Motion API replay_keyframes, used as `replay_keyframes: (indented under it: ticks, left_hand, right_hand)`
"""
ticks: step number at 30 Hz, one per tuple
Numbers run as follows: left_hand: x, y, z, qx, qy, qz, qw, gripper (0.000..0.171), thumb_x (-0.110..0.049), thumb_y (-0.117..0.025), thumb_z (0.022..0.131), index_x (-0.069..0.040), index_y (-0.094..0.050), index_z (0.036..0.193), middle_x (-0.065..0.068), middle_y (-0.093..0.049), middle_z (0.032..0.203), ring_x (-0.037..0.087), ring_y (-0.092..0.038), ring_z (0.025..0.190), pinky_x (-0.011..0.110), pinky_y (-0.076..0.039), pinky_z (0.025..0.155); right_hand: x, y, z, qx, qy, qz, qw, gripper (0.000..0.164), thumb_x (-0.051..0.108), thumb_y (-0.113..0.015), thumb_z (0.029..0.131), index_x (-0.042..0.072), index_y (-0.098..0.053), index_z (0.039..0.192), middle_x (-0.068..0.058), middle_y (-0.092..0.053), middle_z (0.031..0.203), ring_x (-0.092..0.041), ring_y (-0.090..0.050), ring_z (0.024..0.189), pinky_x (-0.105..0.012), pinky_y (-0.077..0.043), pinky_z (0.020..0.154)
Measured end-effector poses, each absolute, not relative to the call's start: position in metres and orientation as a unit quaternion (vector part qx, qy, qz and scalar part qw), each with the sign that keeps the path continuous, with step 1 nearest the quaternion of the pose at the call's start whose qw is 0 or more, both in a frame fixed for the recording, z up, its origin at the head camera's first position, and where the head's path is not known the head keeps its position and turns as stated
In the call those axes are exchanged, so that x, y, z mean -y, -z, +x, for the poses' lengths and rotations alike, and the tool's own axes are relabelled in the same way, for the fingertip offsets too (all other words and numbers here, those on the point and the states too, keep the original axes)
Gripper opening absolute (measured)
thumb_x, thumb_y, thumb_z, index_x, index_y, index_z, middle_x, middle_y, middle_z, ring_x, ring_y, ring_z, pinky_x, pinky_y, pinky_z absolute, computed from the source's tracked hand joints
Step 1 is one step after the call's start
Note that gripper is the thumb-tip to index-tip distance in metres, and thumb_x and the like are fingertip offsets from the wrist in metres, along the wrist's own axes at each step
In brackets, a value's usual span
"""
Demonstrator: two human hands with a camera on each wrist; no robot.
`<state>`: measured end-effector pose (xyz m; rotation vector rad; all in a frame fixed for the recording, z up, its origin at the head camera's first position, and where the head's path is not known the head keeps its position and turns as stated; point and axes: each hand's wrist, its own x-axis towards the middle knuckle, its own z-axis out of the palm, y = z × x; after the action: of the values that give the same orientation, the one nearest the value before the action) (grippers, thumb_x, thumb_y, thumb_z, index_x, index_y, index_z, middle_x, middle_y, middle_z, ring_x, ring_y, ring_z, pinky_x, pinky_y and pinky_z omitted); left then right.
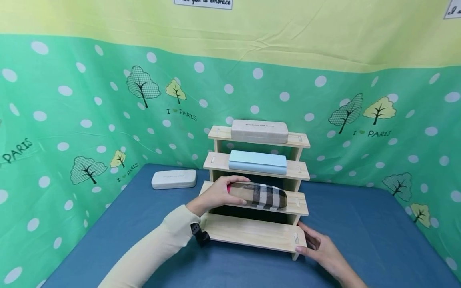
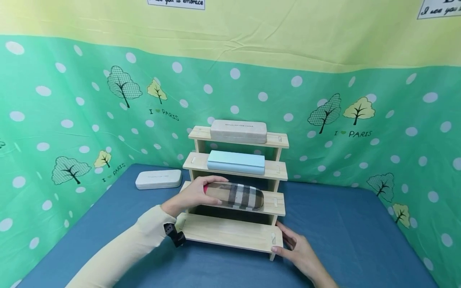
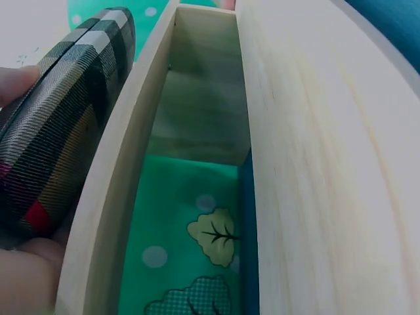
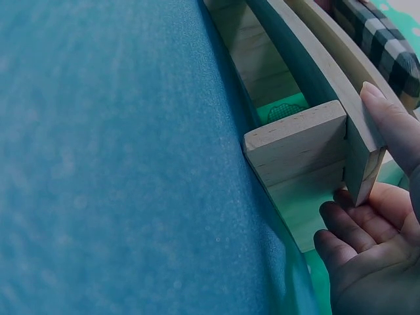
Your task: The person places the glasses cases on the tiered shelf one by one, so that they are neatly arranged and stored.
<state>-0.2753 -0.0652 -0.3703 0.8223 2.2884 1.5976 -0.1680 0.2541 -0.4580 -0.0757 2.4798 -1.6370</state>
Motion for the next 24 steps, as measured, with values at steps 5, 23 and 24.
replay_keyframes:
  ticks: [5,23,24]
  left_hand:
    - [0.062,0.378,-0.284,-0.792,-0.540,0.271,0.091,0.059,-0.015,-0.081,0.071,-0.015,-0.059,0.126,0.008,-0.056,0.122,0.019,-0.055,0.087,0.030,-0.049,0.074]
    - [0.068,0.376,-0.293,-0.813,-0.497,0.287,0.099,0.066,-0.015,-0.082,0.071,-0.012,-0.056,0.131,0.006,-0.058,0.119,0.019,-0.055,0.088,0.031,-0.048,0.074]
    - [0.068,0.376,-0.293,-0.814,-0.495,0.287,0.098,0.066,-0.015,-0.082,0.071,-0.012,-0.056,0.131,0.007,-0.058,0.119,0.019,-0.055,0.088,0.030,-0.048,0.074]
  right_hand:
    - [-0.253,0.458,-0.168,-0.833,0.548,-0.017,0.080,0.075,0.024,-0.072,0.083,-0.004,-0.036,0.142,-0.027,-0.037,0.143,-0.038,-0.040,0.129,-0.041,-0.040,0.098]
    - [-0.253,0.458,-0.167,-0.829,0.553,-0.025,0.082,0.072,0.021,-0.070,0.085,-0.004,-0.035,0.143,-0.028,-0.038,0.142,-0.037,-0.041,0.129,-0.039,-0.041,0.098]
    - [-0.253,0.459,-0.167,-0.829,0.553,-0.022,0.082,0.073,0.022,-0.071,0.084,-0.003,-0.035,0.142,-0.027,-0.039,0.142,-0.037,-0.041,0.129,-0.039,-0.041,0.098]
